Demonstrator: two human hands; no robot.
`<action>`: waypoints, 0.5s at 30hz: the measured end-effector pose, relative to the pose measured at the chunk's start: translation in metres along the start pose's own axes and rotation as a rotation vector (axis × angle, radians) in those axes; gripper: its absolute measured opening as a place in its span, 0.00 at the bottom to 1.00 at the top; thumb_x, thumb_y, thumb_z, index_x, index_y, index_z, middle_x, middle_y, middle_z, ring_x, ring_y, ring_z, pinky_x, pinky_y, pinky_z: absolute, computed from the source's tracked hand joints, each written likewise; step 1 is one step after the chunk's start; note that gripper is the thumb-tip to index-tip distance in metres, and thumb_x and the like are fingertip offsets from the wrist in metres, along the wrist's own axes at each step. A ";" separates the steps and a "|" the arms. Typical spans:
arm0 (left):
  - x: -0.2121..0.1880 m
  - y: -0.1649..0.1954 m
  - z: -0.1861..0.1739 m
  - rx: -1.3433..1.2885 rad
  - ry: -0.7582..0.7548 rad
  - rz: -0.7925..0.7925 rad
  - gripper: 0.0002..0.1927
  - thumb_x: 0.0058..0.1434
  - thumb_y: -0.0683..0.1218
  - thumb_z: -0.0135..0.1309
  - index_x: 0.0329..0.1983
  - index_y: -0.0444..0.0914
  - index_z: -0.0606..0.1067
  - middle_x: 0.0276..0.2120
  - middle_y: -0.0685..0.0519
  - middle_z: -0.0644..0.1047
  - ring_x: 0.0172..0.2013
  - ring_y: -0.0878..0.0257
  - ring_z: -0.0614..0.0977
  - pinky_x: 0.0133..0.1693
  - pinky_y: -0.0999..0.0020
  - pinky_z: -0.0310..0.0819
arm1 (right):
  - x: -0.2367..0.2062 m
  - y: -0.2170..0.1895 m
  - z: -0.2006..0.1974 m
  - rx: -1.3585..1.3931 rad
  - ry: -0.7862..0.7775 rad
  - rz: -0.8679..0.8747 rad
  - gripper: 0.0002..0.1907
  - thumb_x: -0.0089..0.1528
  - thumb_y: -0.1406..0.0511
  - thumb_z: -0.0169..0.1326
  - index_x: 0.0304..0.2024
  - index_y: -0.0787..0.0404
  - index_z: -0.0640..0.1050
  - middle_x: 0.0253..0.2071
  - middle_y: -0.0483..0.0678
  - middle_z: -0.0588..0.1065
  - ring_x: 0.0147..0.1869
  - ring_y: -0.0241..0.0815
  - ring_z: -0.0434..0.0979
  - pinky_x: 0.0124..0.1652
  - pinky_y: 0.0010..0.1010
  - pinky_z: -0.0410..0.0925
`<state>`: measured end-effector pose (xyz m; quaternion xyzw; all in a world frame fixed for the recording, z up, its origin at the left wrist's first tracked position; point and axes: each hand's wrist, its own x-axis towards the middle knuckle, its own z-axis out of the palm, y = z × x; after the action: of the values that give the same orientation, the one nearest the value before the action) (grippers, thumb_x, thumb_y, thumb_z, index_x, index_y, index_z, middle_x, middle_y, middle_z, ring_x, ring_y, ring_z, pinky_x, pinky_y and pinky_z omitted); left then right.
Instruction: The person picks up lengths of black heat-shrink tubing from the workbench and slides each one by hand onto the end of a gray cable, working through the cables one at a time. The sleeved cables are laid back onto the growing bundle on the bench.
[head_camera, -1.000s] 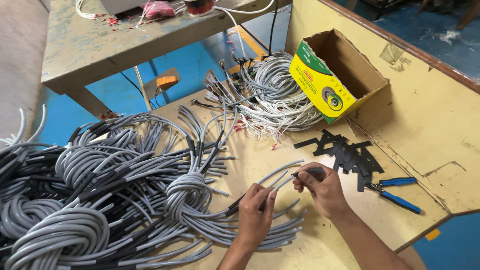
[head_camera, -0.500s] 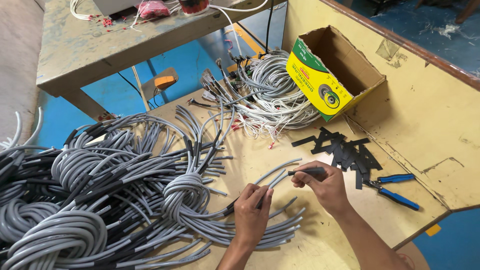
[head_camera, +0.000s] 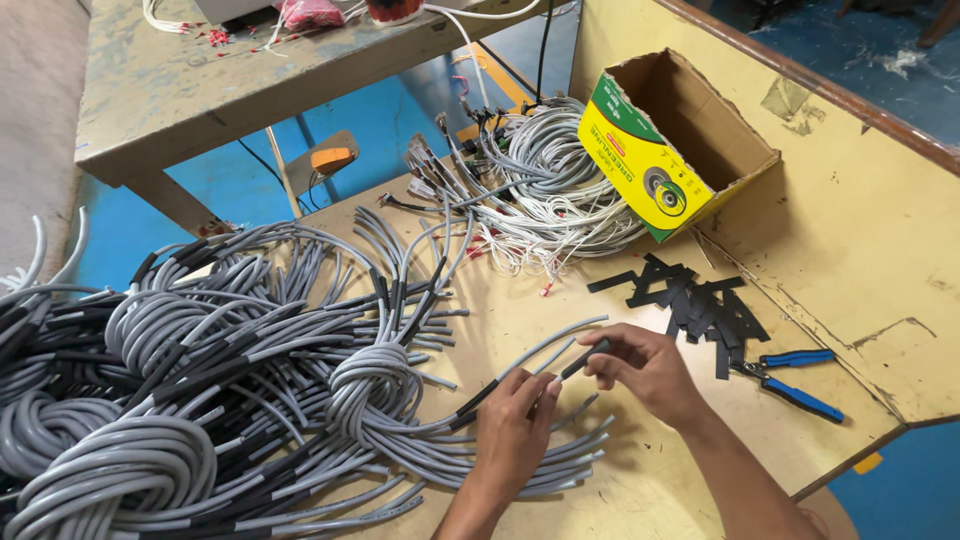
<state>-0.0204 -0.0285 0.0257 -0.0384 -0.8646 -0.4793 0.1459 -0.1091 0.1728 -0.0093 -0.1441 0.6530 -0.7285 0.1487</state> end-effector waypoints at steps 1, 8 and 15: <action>0.001 0.000 -0.001 0.004 -0.031 -0.056 0.07 0.66 0.44 0.55 0.40 0.36 0.81 0.28 0.46 0.77 0.24 0.53 0.79 0.28 0.60 0.70 | 0.001 0.001 -0.001 0.018 0.019 -0.016 0.13 0.60 0.71 0.61 0.48 0.68 0.82 0.31 0.50 0.82 0.30 0.34 0.78 0.33 0.26 0.74; -0.001 -0.008 -0.001 -0.117 0.001 0.019 0.12 0.70 0.45 0.48 0.45 0.32 0.77 0.37 0.40 0.80 0.36 0.44 0.82 0.39 0.56 0.74 | 0.001 0.015 0.009 -0.032 -0.122 0.170 0.09 0.61 0.71 0.60 0.44 0.67 0.82 0.30 0.49 0.82 0.32 0.34 0.80 0.35 0.26 0.75; -0.002 -0.013 0.002 -0.090 0.004 0.078 0.12 0.70 0.45 0.47 0.45 0.32 0.77 0.37 0.39 0.80 0.37 0.42 0.82 0.39 0.55 0.75 | -0.001 0.020 0.025 -0.154 -0.346 0.053 0.11 0.61 0.67 0.61 0.45 0.65 0.82 0.38 0.45 0.82 0.42 0.29 0.79 0.44 0.25 0.73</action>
<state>-0.0218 -0.0337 0.0135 -0.0778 -0.8398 -0.5116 0.1644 -0.0975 0.1487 -0.0269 -0.2610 0.6750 -0.6366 0.2666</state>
